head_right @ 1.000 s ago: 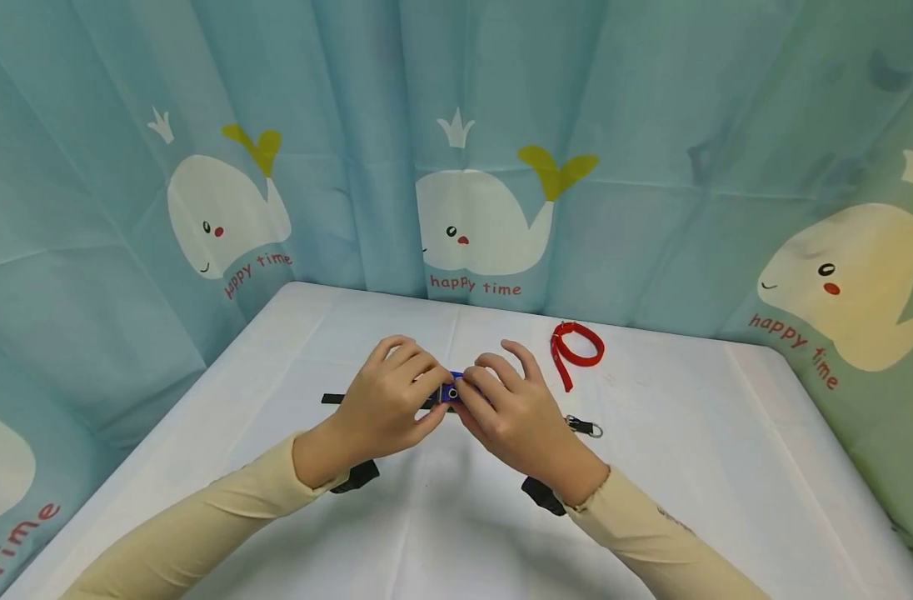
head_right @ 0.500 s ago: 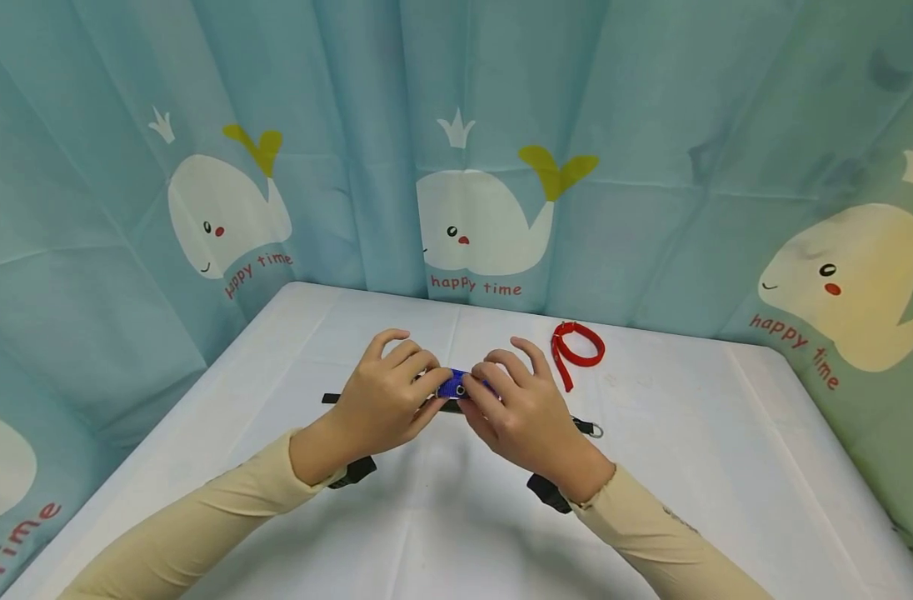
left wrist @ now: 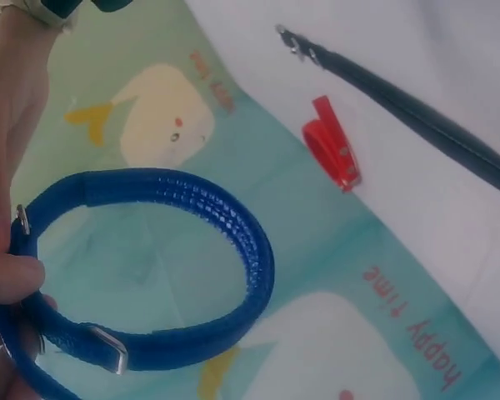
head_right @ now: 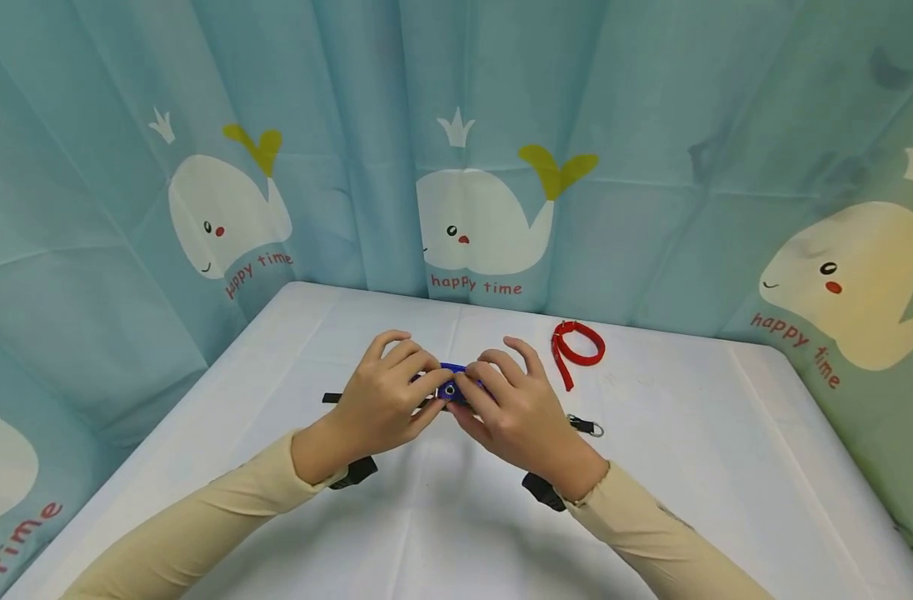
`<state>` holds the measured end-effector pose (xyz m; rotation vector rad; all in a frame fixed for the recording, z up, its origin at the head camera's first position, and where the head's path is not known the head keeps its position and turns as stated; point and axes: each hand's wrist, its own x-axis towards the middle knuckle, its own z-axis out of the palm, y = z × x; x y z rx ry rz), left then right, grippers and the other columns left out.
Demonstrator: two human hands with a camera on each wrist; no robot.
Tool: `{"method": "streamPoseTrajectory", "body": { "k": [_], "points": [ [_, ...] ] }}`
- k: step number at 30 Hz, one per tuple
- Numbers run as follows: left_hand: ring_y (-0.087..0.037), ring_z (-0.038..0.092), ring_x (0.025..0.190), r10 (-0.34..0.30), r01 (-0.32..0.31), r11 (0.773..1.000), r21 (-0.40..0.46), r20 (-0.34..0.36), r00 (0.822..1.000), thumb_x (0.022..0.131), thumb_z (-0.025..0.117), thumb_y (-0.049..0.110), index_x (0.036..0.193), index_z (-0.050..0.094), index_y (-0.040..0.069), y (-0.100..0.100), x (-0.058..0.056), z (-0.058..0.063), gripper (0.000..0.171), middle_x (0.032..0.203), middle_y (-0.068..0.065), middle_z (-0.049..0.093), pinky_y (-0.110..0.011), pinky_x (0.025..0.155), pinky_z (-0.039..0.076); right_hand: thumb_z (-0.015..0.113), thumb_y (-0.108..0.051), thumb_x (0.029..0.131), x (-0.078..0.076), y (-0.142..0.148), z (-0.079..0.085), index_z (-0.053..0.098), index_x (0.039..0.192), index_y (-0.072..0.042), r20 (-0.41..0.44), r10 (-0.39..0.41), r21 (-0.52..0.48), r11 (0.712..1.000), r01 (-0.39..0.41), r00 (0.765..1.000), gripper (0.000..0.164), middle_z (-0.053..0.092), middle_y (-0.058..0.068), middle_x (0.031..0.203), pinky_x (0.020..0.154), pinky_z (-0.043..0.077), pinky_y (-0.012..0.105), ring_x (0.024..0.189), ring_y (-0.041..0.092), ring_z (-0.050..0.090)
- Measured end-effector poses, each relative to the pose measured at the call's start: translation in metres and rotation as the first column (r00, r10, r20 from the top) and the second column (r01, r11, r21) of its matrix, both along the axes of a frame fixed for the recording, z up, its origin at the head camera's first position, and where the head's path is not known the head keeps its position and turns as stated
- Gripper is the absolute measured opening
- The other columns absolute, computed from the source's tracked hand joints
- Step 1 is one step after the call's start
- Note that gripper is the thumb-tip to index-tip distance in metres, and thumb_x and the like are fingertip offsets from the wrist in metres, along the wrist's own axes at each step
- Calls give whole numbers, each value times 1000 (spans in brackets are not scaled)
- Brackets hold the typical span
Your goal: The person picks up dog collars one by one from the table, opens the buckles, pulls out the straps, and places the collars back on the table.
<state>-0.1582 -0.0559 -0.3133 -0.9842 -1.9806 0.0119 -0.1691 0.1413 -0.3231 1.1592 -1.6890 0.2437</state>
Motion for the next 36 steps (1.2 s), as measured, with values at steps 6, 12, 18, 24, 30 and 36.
{"method": "streamPoseTrajectory", "body": {
  "k": [6,12,18,24,30,36],
  "points": [
    [-14,61,80,13,-13,1000,23,9,1000,76,72,25,83,71,17,-1,1,-1,12,77,3,66,-39,90,46,51,-25,93,0,3,0,72,82,-1,-13,-9,24,1000,9,1000,33,65,9,78,80,47,53,77,26,60],
    [-14,60,80,-11,11,1000,24,1,1000,77,71,25,83,71,16,0,0,-2,10,77,4,65,-39,91,46,54,-25,93,-1,1,-1,71,85,-2,-11,10,10,1000,-9,1000,30,65,9,78,80,47,52,77,26,60],
    [-14,60,80,-6,6,1000,24,6,1000,76,72,25,83,71,16,-2,0,-2,11,76,4,66,-39,90,46,50,-23,94,0,5,-2,71,84,-2,18,4,21,1000,-5,1000,32,66,9,78,81,47,52,77,26,60],
    [-14,60,80,-15,15,1000,20,-1,1000,78,70,24,82,70,16,1,0,-1,9,77,4,65,-40,91,46,54,-23,91,-1,1,0,68,85,-3,17,21,1,1000,-21,1000,25,64,8,79,82,46,53,78,26,60],
    [-13,60,80,7,-8,1000,15,7,1000,75,74,27,82,71,17,-2,0,-2,13,77,4,66,-39,90,46,50,-23,94,0,4,0,68,81,-3,19,3,34,999,-4,1000,30,64,9,77,80,48,53,76,26,60],
    [-13,60,80,-11,11,1000,9,0,1000,77,71,26,83,70,16,-1,2,-4,11,77,4,65,-39,91,45,49,-26,94,1,3,-2,67,85,-4,29,-3,62,998,1,1000,30,65,8,80,82,48,53,78,25,60]
  ]
}}
